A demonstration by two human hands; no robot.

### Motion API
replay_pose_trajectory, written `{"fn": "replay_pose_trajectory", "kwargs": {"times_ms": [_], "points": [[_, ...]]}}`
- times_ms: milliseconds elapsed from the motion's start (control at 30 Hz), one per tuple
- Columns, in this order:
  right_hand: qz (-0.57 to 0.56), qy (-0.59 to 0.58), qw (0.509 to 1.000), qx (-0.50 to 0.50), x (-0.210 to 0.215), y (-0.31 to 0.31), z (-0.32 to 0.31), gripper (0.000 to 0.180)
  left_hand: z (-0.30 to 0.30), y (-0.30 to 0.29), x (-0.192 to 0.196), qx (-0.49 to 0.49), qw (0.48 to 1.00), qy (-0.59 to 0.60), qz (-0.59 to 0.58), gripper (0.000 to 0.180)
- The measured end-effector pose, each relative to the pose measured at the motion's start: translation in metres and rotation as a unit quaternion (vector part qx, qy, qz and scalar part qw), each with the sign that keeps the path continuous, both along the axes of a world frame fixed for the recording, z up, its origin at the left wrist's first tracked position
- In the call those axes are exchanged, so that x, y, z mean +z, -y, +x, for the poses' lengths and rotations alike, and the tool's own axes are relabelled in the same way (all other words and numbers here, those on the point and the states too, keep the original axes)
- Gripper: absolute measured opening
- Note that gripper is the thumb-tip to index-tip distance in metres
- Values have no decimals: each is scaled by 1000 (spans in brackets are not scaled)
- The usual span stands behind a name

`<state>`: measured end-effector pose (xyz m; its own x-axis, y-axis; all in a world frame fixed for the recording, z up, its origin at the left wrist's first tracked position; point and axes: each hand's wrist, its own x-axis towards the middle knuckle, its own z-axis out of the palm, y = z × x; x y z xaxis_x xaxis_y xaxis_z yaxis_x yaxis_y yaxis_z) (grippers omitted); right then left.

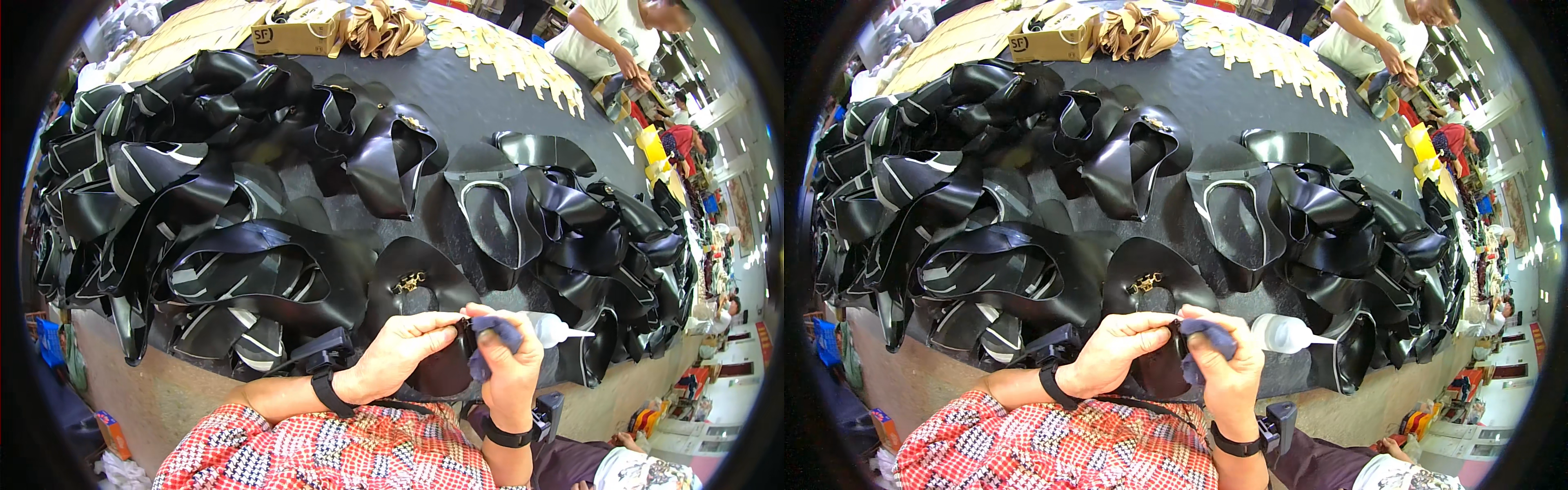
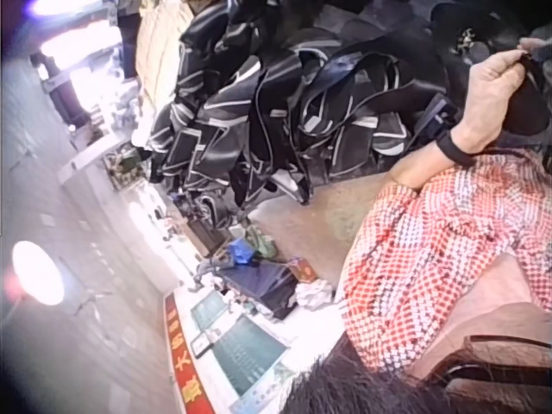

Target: Applying adhesive from a bottle and cleaning the surfaces of black shoe uppers at a manufacturing workstation.

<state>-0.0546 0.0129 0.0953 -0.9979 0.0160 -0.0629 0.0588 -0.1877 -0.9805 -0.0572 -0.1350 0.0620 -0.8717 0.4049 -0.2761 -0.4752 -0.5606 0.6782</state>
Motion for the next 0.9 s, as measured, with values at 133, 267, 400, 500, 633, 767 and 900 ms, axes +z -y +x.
{"fn": "replay_pose_trajectory", "kwargs": {"times_ms": [133, 267, 400, 500, 633, 767, 900], "points": [[168, -32, 985, -1, 0, 4, -3, 18, -4, -5, -2, 16, 1000, -26, 4, 26], [315, -63, 947, -31, -3, 11, -1, 18, 0, -6, -5, 24, 996, -48, -67, 25], [342, -44, 936, -69, 0, 18, 2, 17, 6, -10, -11, 35, 993, -70, -85, 26], [329, -42, 938, -107, -6, 23, 8, 16, 14, -10, -10, 52, 992, -82, -78, 28], [183, -43, 964, -188, -24, 18, 10, 12, 22, -14, -1, 54, 975, -152, -156, 26], [148, -14, 980, -129, -11, 19, 22, 10, 23, -7, 0, 46, 987, -100, -114, 24], [141, -46, 987, -66, -3, 12, 25, 15, 21, -4, -1, 18, 990, -95, -100, 23]]}}
